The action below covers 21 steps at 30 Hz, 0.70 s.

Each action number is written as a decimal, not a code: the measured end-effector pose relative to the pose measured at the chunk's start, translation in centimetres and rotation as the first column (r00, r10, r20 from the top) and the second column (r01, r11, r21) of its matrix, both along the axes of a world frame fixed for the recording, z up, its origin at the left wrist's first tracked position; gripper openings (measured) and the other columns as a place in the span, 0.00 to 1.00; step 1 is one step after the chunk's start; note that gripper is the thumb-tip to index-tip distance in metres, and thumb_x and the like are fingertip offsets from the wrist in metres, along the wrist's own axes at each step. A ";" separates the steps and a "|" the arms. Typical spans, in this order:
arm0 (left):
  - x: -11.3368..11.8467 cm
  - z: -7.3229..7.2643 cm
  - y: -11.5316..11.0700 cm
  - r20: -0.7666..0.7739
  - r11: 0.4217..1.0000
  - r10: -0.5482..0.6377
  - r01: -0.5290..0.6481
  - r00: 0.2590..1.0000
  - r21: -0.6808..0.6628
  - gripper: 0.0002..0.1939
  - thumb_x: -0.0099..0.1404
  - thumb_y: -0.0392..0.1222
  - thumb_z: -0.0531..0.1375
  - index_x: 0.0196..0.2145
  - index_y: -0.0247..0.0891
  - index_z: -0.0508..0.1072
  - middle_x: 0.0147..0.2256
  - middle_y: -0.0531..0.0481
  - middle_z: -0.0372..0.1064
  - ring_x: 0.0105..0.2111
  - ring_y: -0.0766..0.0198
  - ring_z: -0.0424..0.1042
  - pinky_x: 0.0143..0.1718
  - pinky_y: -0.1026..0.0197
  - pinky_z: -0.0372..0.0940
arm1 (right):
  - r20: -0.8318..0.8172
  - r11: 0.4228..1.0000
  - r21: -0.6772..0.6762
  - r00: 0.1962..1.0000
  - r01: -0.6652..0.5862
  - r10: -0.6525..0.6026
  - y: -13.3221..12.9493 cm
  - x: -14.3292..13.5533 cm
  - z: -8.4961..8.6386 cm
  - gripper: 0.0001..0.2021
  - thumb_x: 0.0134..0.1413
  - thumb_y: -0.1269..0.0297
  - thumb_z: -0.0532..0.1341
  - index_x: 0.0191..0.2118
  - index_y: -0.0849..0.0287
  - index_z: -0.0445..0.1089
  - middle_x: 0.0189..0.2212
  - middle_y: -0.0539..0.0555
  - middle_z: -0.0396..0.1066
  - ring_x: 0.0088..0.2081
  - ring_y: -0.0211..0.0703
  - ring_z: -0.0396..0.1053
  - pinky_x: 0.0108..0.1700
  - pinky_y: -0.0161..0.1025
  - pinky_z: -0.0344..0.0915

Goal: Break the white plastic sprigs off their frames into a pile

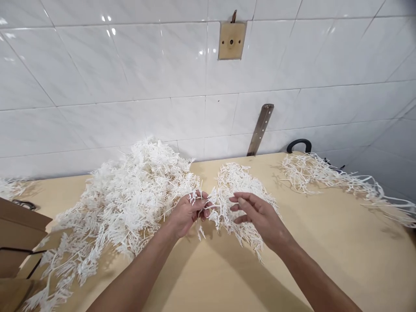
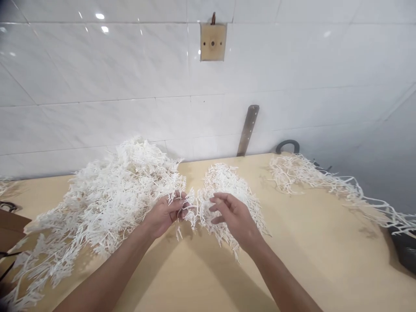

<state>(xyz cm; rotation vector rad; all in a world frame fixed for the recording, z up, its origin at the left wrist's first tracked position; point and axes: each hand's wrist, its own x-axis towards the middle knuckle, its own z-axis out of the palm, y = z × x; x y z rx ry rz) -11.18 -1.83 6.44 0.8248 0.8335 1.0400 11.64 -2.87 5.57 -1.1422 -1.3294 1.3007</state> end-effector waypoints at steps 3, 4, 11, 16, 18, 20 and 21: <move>0.4 -0.1 -0.3 -0.024 0.998 -0.059 0.059 0.998 -0.006 0.19 0.53 0.43 0.70 0.39 0.35 0.70 0.28 0.50 0.72 0.23 0.69 0.68 0.26 0.66 0.60 | 0.155 0.990 0.136 0.988 -0.032 0.010 0.9 0.4 1.5 0.21 0.59 0.49 0.60 0.52 0.56 0.69 0.52 0.61 0.70 0.51 0.55 0.70 0.43 0.51 0.76; 0.5 -0.1 -0.4 -0.040 0.997 -0.073 0.073 0.997 -0.007 0.19 0.53 0.44 0.70 0.39 0.35 0.70 0.27 0.50 0.72 0.23 0.69 0.68 0.25 0.66 0.60 | 0.225 0.981 0.185 0.974 -0.062 0.019 1.1 0.4 2.1 0.20 0.59 0.49 0.60 0.52 0.55 0.69 0.53 0.60 0.69 0.52 0.55 0.69 0.46 0.51 0.75; 0.6 1.4 -1.0 -0.161 0.992 -0.096 0.106 0.982 0.060 0.20 0.52 0.49 0.70 0.36 0.34 0.71 0.23 0.52 0.69 0.20 0.69 0.66 0.21 0.66 0.54 | 0.582 0.874 0.259 0.788 -0.411 0.198 1.6 -1.2 5.8 0.19 0.61 0.54 0.58 0.56 0.50 0.67 0.52 0.56 0.71 0.48 0.50 0.72 0.48 0.49 0.71; -0.4 2.2 -0.8 -0.200 0.996 -0.030 0.046 0.979 0.075 0.21 0.53 0.50 0.70 0.37 0.35 0.71 0.28 0.49 0.73 0.22 0.70 0.66 0.22 0.66 0.54 | 0.586 0.851 0.299 0.787 -0.432 0.193 2.8 -2.4 5.8 0.14 0.61 0.56 0.58 0.48 0.53 0.72 0.42 0.54 0.76 0.40 0.45 0.73 0.45 0.45 0.69; -0.8 2.2 -0.6 -0.208 0.996 -0.006 0.024 0.978 0.083 0.20 0.54 0.50 0.70 0.38 0.35 0.71 0.31 0.47 0.75 0.22 0.71 0.66 0.22 0.67 0.54 | 0.581 0.862 0.296 0.794 -0.410 0.178 3.2 -2.5 5.6 0.12 0.61 0.55 0.58 0.45 0.53 0.73 0.38 0.53 0.76 0.36 0.43 0.71 0.40 0.42 0.68; -1.2 2.2 -0.3 -0.220 0.996 0.004 0.016 0.976 0.089 0.19 0.55 0.49 0.69 0.38 0.35 0.72 0.32 0.47 0.75 0.21 0.72 0.65 0.22 0.66 0.55 | 0.569 0.884 0.275 0.805 -0.378 0.167 3.5 -2.5 5.4 0.12 0.60 0.54 0.58 0.42 0.54 0.74 0.33 0.51 0.75 0.31 0.40 0.68 0.34 0.38 0.66; -1.4 2.2 -0.2 -0.224 0.996 0.006 0.013 0.975 0.087 0.19 0.55 0.49 0.69 0.38 0.35 0.72 0.32 0.47 0.75 0.21 0.72 0.65 0.22 0.66 0.55 | 0.556 0.896 0.266 0.815 -0.357 0.160 3.6 -2.5 5.3 0.12 0.60 0.53 0.58 0.41 0.54 0.74 0.30 0.50 0.74 0.28 0.39 0.66 0.31 0.37 0.64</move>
